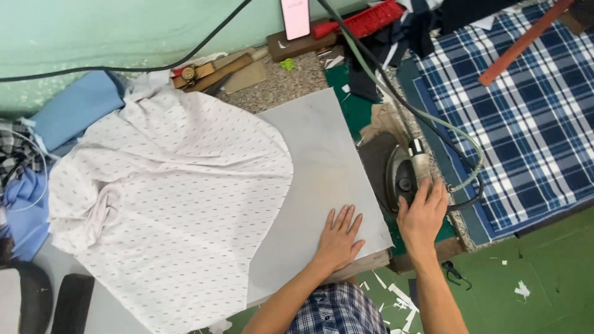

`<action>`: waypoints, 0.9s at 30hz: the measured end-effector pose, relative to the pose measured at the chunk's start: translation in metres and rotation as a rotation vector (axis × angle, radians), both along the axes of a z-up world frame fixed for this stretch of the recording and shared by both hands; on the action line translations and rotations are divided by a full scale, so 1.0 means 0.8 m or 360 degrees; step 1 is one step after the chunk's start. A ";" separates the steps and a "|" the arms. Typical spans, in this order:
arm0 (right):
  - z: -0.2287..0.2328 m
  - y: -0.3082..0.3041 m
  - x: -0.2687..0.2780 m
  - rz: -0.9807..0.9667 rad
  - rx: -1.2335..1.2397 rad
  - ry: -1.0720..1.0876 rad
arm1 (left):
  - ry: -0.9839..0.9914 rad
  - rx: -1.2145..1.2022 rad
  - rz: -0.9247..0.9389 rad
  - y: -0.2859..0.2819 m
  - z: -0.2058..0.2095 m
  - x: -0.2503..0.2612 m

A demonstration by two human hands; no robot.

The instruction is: The person irons a white patterned shirt on a flat ironing board using a steam iron. They repeatedly smooth the fabric, reposition the shirt, and use a small curved pressing cushion to iron the sleeves and collar.

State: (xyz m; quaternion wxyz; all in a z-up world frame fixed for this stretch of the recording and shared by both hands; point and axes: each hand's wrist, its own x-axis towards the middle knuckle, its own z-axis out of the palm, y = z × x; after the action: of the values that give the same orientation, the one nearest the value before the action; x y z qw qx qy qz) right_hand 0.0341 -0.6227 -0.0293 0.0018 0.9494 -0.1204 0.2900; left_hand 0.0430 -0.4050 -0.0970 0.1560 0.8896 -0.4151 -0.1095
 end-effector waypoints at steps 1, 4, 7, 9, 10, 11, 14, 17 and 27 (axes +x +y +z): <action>-0.013 -0.020 -0.001 -0.0032 0.0040 0.0348 | -0.0015 0.0002 -0.0027 -0.010 0.000 -0.003; -0.027 -0.045 -0.002 -0.0032 0.0089 0.0766 | 0.0071 -0.0027 -0.0154 -0.010 0.011 -0.017; 0.031 -0.047 0.028 -0.0133 0.0375 0.1299 | 0.0290 -0.0101 -0.0260 0.028 0.032 -0.037; 0.049 -0.067 0.055 -0.0272 0.0638 0.1757 | 0.0397 -0.0145 -0.0248 0.063 0.037 -0.051; 0.037 -0.086 0.067 -0.0334 0.0782 0.1598 | 0.0309 -0.0207 -0.0242 0.082 0.034 -0.059; 0.026 -0.103 0.084 -0.0389 0.0921 0.1433 | 0.0212 -0.0270 -0.0232 0.103 0.030 -0.065; -0.043 -0.121 0.108 -0.0279 0.1740 0.0810 | -0.0079 -0.0583 0.0044 0.158 0.032 -0.076; -0.025 -0.084 0.102 -0.0272 0.1613 0.0863 | -0.0300 -0.0668 0.0322 0.227 0.044 -0.076; 0.171 0.349 0.088 0.0248 0.0835 0.1609 | -0.0339 -0.0201 0.1001 0.493 0.035 0.014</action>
State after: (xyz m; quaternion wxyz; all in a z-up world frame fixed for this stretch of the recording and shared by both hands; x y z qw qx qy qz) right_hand 0.1048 -0.3436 0.1072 -0.1978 0.9448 -0.1022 -0.2403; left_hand 0.0540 -0.0106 -0.0694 0.1928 0.9691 -0.1402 0.0636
